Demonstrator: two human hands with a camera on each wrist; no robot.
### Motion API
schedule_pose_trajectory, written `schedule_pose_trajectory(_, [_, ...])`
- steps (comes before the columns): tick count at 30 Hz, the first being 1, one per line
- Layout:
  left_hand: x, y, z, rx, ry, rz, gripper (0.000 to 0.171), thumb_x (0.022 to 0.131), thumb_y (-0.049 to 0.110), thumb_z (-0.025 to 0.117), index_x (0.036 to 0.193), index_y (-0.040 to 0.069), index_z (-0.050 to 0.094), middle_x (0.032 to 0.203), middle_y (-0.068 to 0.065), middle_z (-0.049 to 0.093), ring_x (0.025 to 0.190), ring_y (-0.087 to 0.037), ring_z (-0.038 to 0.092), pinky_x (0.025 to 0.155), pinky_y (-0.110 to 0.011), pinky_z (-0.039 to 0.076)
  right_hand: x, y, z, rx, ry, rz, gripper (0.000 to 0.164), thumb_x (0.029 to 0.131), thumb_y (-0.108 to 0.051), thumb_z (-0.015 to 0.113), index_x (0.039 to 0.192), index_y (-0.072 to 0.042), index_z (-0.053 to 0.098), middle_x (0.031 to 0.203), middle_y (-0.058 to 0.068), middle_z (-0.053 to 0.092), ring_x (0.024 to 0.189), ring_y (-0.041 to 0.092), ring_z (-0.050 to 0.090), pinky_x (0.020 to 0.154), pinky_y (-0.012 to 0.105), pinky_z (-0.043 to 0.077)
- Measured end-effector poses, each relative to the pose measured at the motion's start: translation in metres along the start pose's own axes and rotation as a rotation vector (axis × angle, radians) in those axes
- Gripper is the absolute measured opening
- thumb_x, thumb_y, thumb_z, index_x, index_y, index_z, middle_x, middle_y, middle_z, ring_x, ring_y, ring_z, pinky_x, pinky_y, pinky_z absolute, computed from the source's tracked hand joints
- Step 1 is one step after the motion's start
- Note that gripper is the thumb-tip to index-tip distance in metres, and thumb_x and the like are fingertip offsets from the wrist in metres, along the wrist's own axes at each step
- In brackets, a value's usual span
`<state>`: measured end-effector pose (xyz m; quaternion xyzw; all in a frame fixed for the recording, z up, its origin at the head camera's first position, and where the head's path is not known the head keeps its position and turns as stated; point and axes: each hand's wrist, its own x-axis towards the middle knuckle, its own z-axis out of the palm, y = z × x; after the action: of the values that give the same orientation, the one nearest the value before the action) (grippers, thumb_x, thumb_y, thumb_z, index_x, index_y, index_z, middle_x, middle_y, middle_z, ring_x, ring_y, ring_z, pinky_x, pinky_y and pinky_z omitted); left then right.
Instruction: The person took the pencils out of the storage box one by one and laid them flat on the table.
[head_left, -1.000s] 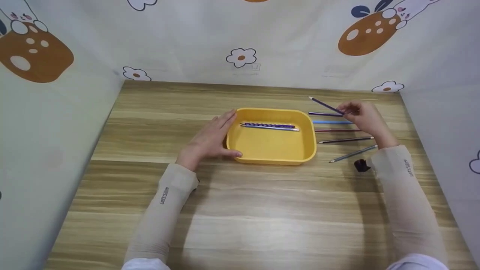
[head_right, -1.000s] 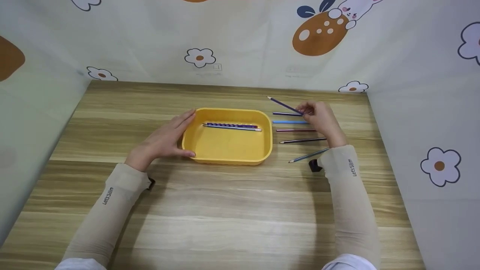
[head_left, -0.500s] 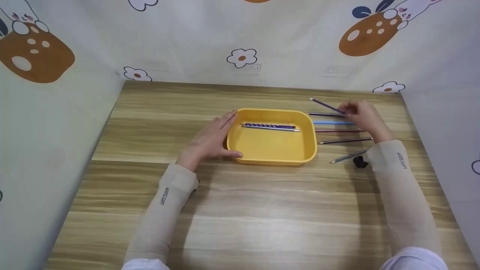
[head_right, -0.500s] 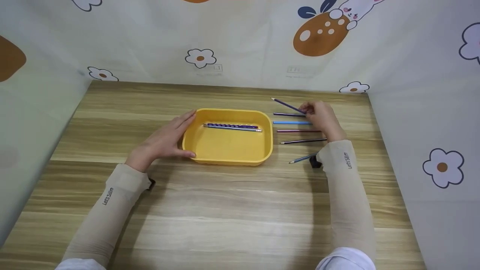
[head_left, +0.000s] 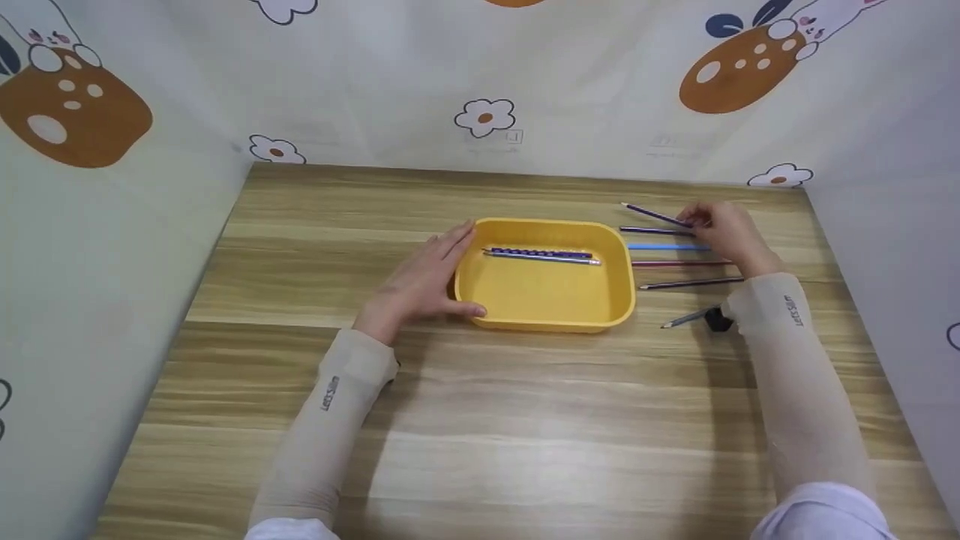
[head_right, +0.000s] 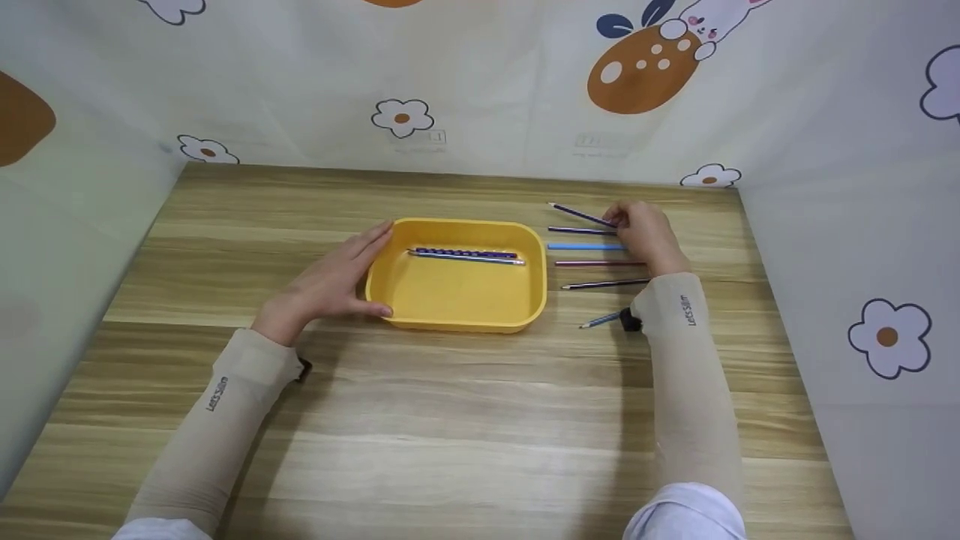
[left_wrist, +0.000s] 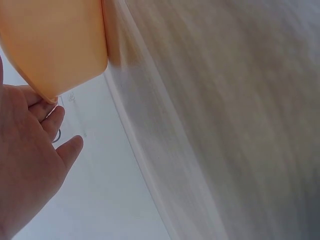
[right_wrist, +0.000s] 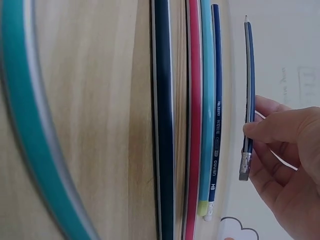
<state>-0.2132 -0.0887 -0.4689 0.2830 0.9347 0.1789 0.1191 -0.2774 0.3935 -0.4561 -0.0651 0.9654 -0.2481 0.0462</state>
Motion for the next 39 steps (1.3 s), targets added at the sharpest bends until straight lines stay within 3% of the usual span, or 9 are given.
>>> schedule_pose_trajectory(11, [0.000, 0.001, 0.000, -0.016, -0.002, -0.015, 0.125, 0.073, 0.077, 0.068, 0.162, 0.019, 0.002, 0.170, 0.007, -0.006, 0.158, -0.016, 0.002, 0.131, -0.040, 0.005, 0.015, 0.002, 0.005, -0.092, -0.039, 0.010, 0.031, 0.088, 0.008, 0.048, 0.109, 0.002, 0.070, 0.103, 0.025, 0.067, 0.094, 0.038, 0.058, 0.085, 0.053, 0.047])
schedule_pose_trajectory(16, [0.000, 0.001, 0.001, -0.031, 0.001, -0.007, 0.125, 0.074, 0.075, 0.070, 0.162, 0.017, 0.004, 0.170, 0.004, -0.002, 0.158, -0.017, 0.003, 0.131, -0.040, 0.006, 0.020, 0.003, 0.008, -0.101, -0.021, -0.023, 0.029, 0.087, 0.009, 0.049, 0.105, 0.003, 0.071, 0.102, 0.025, 0.068, 0.093, 0.037, 0.060, 0.085, 0.052, 0.050])
schedule_pose_trajectory(23, [0.000, 0.001, 0.000, -0.021, -0.004, -0.006, 0.124, 0.075, 0.073, 0.070, 0.162, 0.016, 0.004, 0.170, 0.003, -0.002, 0.158, -0.018, 0.003, 0.131, -0.041, 0.006, 0.026, 0.001, 0.012, -0.106, -0.035, -0.008, 0.030, 0.090, 0.010, 0.048, 0.108, 0.003, 0.071, 0.107, 0.025, 0.069, 0.098, 0.038, 0.061, 0.090, 0.056, 0.051])
schedule_pose_trajectory(30, [0.001, 0.002, 0.000, -0.040, -0.005, -0.025, 0.124, 0.073, 0.076, 0.069, 0.162, 0.019, 0.004, 0.170, 0.005, -0.001, 0.158, -0.016, 0.003, 0.131, -0.040, 0.005, 0.029, -0.003, 0.013, -0.209, -0.075, -0.014, 0.030, 0.088, 0.013, 0.050, 0.109, 0.003, 0.069, 0.108, 0.025, 0.069, 0.103, 0.042, 0.063, 0.096, 0.059, 0.050])
schedule_pose_trajectory(39, [0.001, 0.000, 0.002, -0.015, 0.005, -0.016, 0.124, 0.073, 0.077, 0.068, 0.162, 0.018, 0.005, 0.170, 0.004, -0.001, 0.158, -0.016, 0.004, 0.131, -0.040, 0.007, 0.030, 0.000, 0.018, -0.265, 0.001, -0.049, 0.027, 0.087, 0.013, 0.054, 0.105, 0.003, 0.070, 0.106, 0.026, 0.070, 0.102, 0.045, 0.065, 0.095, 0.060, 0.051])
